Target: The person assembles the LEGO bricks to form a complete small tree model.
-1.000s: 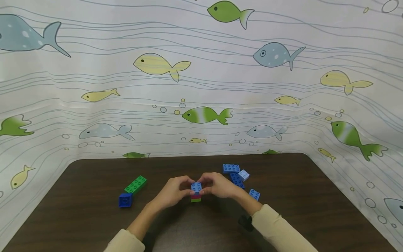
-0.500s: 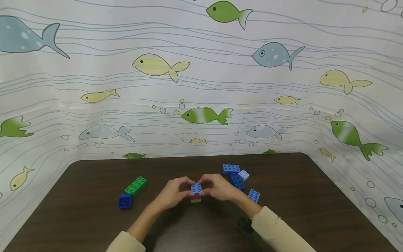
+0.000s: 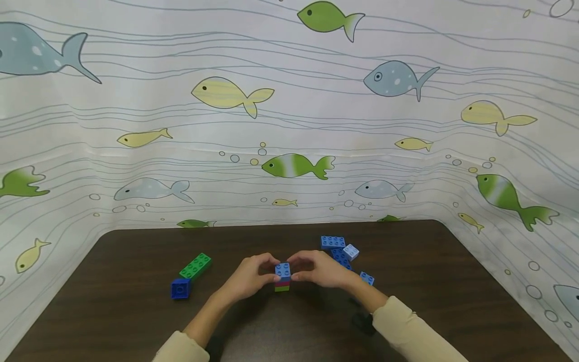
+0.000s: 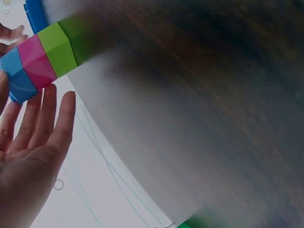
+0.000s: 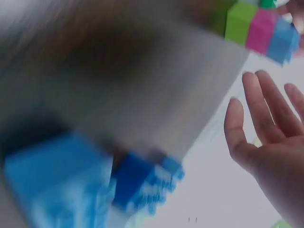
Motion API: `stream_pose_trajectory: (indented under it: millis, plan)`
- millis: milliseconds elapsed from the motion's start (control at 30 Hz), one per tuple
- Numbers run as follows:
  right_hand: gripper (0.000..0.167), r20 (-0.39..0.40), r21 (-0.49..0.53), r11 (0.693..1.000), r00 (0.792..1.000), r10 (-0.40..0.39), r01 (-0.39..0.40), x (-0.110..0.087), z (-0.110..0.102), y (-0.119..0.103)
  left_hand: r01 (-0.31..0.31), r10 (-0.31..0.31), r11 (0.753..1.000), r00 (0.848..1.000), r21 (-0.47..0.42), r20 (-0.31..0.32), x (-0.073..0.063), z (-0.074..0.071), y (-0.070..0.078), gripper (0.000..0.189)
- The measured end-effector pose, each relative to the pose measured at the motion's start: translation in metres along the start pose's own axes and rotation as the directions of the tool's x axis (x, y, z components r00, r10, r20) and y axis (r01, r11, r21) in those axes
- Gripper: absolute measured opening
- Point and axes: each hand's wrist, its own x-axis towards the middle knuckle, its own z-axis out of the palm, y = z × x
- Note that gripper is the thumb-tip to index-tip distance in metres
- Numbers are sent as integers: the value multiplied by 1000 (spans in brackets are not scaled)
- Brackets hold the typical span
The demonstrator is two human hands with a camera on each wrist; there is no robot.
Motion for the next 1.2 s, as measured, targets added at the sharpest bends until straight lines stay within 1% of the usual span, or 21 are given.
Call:
stream_pose_trajectory:
  millis: [100, 200, 333, 433, 600, 667, 767, 933, 1067, 1200]
  plan:
    - [34, 28, 45, 999, 1000, -14, 13, -11, -17, 3, 20, -20, 1000, 1000, 10, -2, 0, 0, 1, 22]
    - [36, 63, 63, 998, 998, -27, 23, -26, -38, 10, 26, -26, 1000, 1000, 16, -1, 1, 0, 0, 23]
    - [38, 103, 46, 999, 995, 5, -10, -51, -60, 25, 26, -26, 1000, 1000, 16, 5, 0, -1, 0, 23]
    - [38, 116, 22, 999, 993, 29, -31, -68, -69, 37, 21, -21, 1000, 1000, 19, 9, 0, -1, -1, 23]
    - [39, 115, -18, 998, 992, 56, -55, -90, -71, 53, 8, -9, 1000, 1000, 26, 10, 1, -1, -1, 22]
    - [38, 116, -40, 998, 991, 59, -55, -97, -70, 58, 12, -12, 1000, 1000, 25, 8, 1, -1, -1, 23]
    - [38, 131, -62, 998, 990, 41, -34, -103, -68, 65, 16, -16, 1000, 1000, 25, 6, 0, -1, -2, 23]
    - [36, 139, -88, 996, 990, 18, -6, -107, -65, 73, 19, -19, 1000, 1000, 23, 2, 0, -1, -2, 23]
    - [33, 129, -97, 995, 991, 45, -33, -107, -64, 75, 24, -24, 1000, 1000, 20, 1, 0, 0, -2, 23]
    - [37, 127, -90, 994, 989, 76, -64, -107, -63, 76, 24, -24, 1000, 1000, 18, 9, 0, 0, -1, 24]
